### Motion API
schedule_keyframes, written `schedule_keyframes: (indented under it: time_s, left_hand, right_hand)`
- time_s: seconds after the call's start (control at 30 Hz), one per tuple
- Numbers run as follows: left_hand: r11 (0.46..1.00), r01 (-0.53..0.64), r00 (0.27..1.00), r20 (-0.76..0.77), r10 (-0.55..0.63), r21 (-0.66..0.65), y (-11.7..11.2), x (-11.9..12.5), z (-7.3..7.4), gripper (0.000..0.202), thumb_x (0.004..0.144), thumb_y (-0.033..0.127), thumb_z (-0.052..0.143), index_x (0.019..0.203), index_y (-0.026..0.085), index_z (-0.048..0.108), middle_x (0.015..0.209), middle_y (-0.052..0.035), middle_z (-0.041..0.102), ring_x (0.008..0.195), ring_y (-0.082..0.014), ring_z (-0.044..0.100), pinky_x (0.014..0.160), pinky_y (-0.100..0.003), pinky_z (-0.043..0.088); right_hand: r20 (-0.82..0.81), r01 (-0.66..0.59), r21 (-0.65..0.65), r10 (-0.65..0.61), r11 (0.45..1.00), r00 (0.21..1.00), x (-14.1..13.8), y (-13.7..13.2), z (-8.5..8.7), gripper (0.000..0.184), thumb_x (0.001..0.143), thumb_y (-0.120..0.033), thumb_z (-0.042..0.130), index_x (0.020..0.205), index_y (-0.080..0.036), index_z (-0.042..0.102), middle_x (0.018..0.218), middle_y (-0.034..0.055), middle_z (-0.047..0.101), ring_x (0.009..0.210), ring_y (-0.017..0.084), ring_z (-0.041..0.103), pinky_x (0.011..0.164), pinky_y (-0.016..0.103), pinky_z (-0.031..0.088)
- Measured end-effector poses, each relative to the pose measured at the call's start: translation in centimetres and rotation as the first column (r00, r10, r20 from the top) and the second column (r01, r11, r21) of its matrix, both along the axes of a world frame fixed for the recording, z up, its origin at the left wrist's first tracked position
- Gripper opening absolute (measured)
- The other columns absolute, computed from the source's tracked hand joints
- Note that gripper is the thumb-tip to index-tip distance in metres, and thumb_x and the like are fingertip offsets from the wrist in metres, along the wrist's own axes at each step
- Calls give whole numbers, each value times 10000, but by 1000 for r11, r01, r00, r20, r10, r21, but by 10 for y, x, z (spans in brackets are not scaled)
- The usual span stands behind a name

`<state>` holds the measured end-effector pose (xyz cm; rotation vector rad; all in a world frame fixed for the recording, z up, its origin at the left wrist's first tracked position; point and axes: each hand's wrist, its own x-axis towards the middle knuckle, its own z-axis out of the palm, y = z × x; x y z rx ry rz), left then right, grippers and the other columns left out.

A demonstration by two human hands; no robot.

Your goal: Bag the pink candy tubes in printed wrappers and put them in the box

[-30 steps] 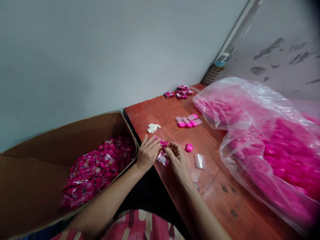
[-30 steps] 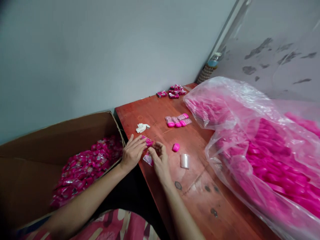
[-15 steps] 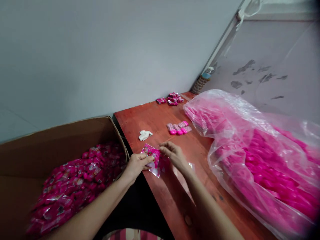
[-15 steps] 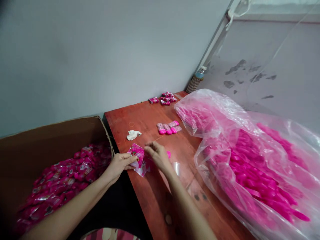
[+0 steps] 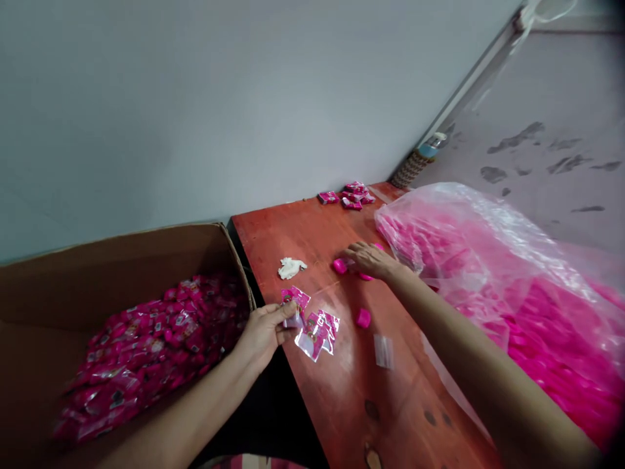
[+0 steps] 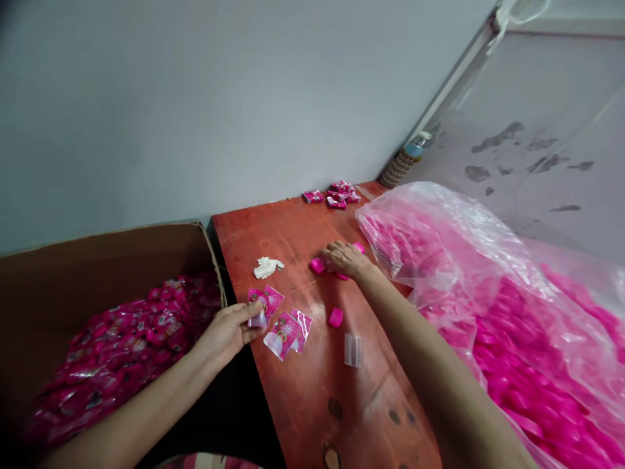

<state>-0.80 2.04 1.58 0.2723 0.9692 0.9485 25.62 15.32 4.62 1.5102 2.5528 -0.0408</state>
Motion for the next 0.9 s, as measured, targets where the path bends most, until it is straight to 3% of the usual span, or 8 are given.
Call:
schedule_keyframes:
  time_s: [0.13,0.2,0.27,0.33,0.43,0.53,0.67,0.9]
  left_hand:
    - [978,-165,978,105,179,-128,6,4,3,74,698,147,677,678,99,624,644,-59,657,565,-138,627,567,-253,549]
    - [959,-229,956,146,254,-167,7,6,4,56,717,138,659,701,106,616,657,-59,662,585,-146,639,618,-273,555]
    - [944,-266,937,178,301,-193,8,9,4,62,720,147,660,720,115,606,663,-54,662,610,-154,649,646,-278,551]
    - [937,-281,927,195,321,-207,8,11,4,77,724,167,659,738,121,600,668,-54,660,620,-158,652,640,-273,546]
    - [935,-288,925,193,327,-205,6,14,4,101,718,178,667,753,121,592,668,-59,656,580,-150,640,579,-254,534]
    - [939,-287,926,195,323,-188,1,19,5,117,708,178,675,746,117,583,665,-55,649,536,-137,616,512,-236,510]
    - [964,-234,942,214,258,-130,-7,25,8,176,690,225,694,673,117,556,582,-22,603,458,-102,552,450,-208,457]
    - [987,-56,991,129,37,152,-14,20,10,353,591,393,741,637,116,527,490,16,522,390,-85,472,369,-199,368]
  right_hand:
    - [-60,113,78,-108,991,992,-13,-34,-3,180,812,-315,517,874,-154,570,867,104,603,805,212,561,655,276,384]
    - [-214,237,86,-214,968,953,-30,-64,-6,236,856,-371,431,850,-156,528,747,74,589,660,189,553,556,264,372]
    - [-597,389,-96,-365,916,714,-54,-100,-9,257,841,-437,442,811,-186,489,666,21,563,568,162,525,494,246,361]
    - [-801,295,-372,-465,880,377,-81,-137,-13,251,827,-452,469,831,-201,472,691,5,577,576,154,543,499,240,396]
    - [-771,175,-612,-631,771,81,-119,-180,-20,260,817,-459,493,850,-202,468,584,-25,558,447,124,505,400,214,363]
    - [-732,172,-679,-674,714,-94,-142,-198,-30,276,800,-460,524,851,-192,479,569,-21,569,396,101,477,350,189,317]
    - [-706,151,-706,-673,691,-219,-152,-201,-35,279,780,-449,561,855,-188,494,520,-43,532,376,85,452,344,176,311]
    - [-715,67,-686,-653,725,-248,-148,-198,-37,248,781,-434,568,771,-195,501,559,-28,567,401,92,478,353,183,299]
